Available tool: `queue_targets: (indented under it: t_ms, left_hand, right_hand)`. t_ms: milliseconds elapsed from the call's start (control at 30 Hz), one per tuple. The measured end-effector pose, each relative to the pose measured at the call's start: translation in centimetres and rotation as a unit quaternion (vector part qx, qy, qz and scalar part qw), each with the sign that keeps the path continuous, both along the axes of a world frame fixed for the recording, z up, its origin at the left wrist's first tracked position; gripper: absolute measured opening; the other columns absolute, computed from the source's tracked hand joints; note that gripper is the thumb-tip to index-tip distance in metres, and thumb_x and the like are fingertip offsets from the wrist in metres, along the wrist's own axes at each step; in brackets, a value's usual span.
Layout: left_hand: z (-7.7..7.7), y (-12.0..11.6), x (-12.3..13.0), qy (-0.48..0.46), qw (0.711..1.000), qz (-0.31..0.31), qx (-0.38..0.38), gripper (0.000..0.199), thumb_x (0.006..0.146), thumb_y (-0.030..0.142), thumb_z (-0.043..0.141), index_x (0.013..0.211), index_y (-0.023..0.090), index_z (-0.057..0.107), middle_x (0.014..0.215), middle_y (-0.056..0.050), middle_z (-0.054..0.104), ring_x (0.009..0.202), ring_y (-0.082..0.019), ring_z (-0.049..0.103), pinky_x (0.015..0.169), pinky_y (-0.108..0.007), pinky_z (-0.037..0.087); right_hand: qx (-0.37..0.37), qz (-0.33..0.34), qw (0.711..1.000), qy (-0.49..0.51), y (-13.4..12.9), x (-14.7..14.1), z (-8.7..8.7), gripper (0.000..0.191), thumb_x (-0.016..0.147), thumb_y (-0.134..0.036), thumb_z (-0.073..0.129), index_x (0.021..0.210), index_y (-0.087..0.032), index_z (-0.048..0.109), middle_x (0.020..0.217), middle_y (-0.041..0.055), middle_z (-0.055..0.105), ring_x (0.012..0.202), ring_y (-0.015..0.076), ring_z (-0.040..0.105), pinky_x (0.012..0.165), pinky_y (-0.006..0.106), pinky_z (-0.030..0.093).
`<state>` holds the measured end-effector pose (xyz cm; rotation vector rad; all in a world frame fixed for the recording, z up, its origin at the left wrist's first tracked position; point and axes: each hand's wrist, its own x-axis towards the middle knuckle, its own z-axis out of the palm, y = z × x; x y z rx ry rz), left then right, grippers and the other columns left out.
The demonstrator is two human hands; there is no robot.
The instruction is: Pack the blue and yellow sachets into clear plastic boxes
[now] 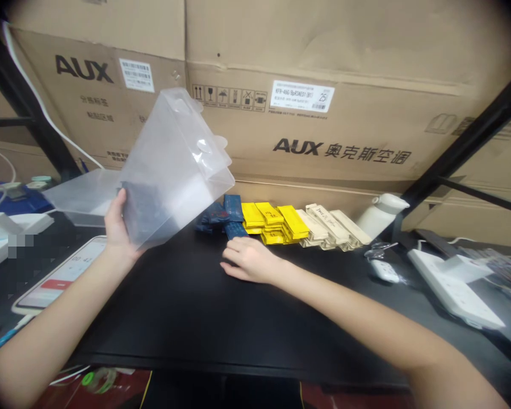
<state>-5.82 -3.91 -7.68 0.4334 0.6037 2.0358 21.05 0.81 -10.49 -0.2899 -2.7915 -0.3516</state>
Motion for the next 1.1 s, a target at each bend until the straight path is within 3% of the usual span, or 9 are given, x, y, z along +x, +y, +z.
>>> queue_targets:
  t_ms: [100,200,267,367,567,767,933,1000,1100]
  left_hand:
    - [0.1,-0.2,0.1,0.012,1.000,-0.008,0.002,0.028,0.081,0.035,0.065,0.100,0.014,0.068,0.083,-0.006,0.076,0.074,-0.021,0.071,0.075,-0.033,0.059]
    - [0.1,-0.2,0.1,0.013,1.000,-0.011,0.001,0.029,0.081,0.035,0.066,0.101,0.015,0.069,0.082,-0.005,0.076,0.074,-0.021,0.071,0.079,-0.034,0.059]
    - [0.1,-0.2,0.1,0.008,1.000,-0.003,0.002,0.030,0.079,0.036,0.068,0.099,0.014,0.070,0.081,-0.005,0.076,0.073,-0.020,0.071,0.076,-0.031,0.059]
    - [0.1,0.0,0.1,-0.001,1.000,0.004,0.005,0.030,0.077,0.035,0.069,0.098,0.013,0.071,0.081,-0.005,0.077,0.071,-0.019,0.071,0.071,-0.027,0.060]
    - [0.1,0.0,0.1,-0.001,1.000,0.005,-0.003,0.026,0.080,0.034,0.067,0.095,0.014,0.072,0.079,-0.005,0.077,0.071,-0.019,0.071,0.068,-0.025,0.059]
    - [-0.1,0.2,0.0,0.007,1.000,0.008,-0.011,0.030,0.076,0.037,0.069,0.095,0.014,0.071,0.081,-0.006,0.077,0.071,-0.020,0.072,0.069,-0.026,0.060]
    - [-0.2,0.2,0.0,0.010,1.000,0.008,-0.028,0.027,0.076,0.035,0.070,0.093,0.015,0.071,0.076,-0.005,0.077,0.073,-0.022,0.073,0.075,-0.030,0.061]
    - [-0.2,0.1,0.1,0.019,0.999,0.007,-0.035,0.024,0.075,0.035,0.071,0.091,0.016,0.071,0.074,-0.004,0.077,0.076,-0.023,0.074,0.080,-0.032,0.061]
    - [-0.3,0.1,0.3,0.038,0.997,-0.017,-0.058,0.022,0.075,0.038,0.070,0.086,0.020,0.072,0.072,-0.004,0.076,0.079,-0.027,0.075,0.081,-0.037,0.062]
  right_hand:
    - [-0.035,-0.106,0.994,-0.005,0.2,2.0,1.1,0.032,0.091,-0.048,0.054,0.092,-0.016,0.059,0.082,0.0087,0.064,0.070,0.0197,0.060,0.060,0.028,0.042]
    - [-0.066,-0.151,0.983,-0.078,0.9,3.8,1.7,0.037,0.088,-0.049,0.060,0.104,-0.016,0.058,0.070,0.0050,0.065,0.058,0.0192,0.060,0.054,0.028,0.039]
    - [-0.058,-0.148,0.981,-0.110,1.4,4.2,1.3,0.035,0.090,-0.043,0.058,0.111,-0.015,0.058,0.063,0.0031,0.065,0.053,0.0187,0.060,0.053,0.027,0.038]
    - [-0.016,-0.127,0.989,-0.079,1.7,3.7,-0.7,0.031,0.096,-0.034,0.050,0.118,-0.015,0.059,0.073,0.0063,0.071,0.059,0.0184,0.065,0.053,0.026,0.039]
    - [0.032,-0.148,0.987,0.047,2.4,0.8,-4.5,0.030,0.099,-0.025,0.040,0.107,-0.013,0.066,0.073,0.0080,0.073,0.063,0.0178,0.069,0.057,0.026,0.045]
    - [-0.008,-0.203,0.977,0.060,3.9,-1.2,-3.1,0.029,0.099,-0.025,0.041,0.109,-0.013,0.065,0.095,0.0127,0.074,0.075,0.0207,0.070,0.064,0.028,0.050]
    - [-0.062,-0.215,0.969,0.108,3.5,-1.2,-2.8,0.036,0.094,-0.026,0.047,0.126,-0.012,0.054,0.115,0.0155,0.068,0.084,0.0235,0.070,0.072,0.034,0.054]
    - [-0.111,-0.191,0.964,0.147,2.5,-0.6,-3.0,0.038,0.092,-0.025,0.050,0.128,-0.013,0.050,0.116,0.0152,0.067,0.077,0.0203,0.069,0.069,0.034,0.056]
    - [-0.186,-0.131,0.942,0.246,-0.1,0.6,-3.1,0.026,0.090,-0.022,0.052,0.116,-0.017,0.053,0.097,0.0083,0.067,0.057,0.0127,0.060,0.056,0.029,0.054]
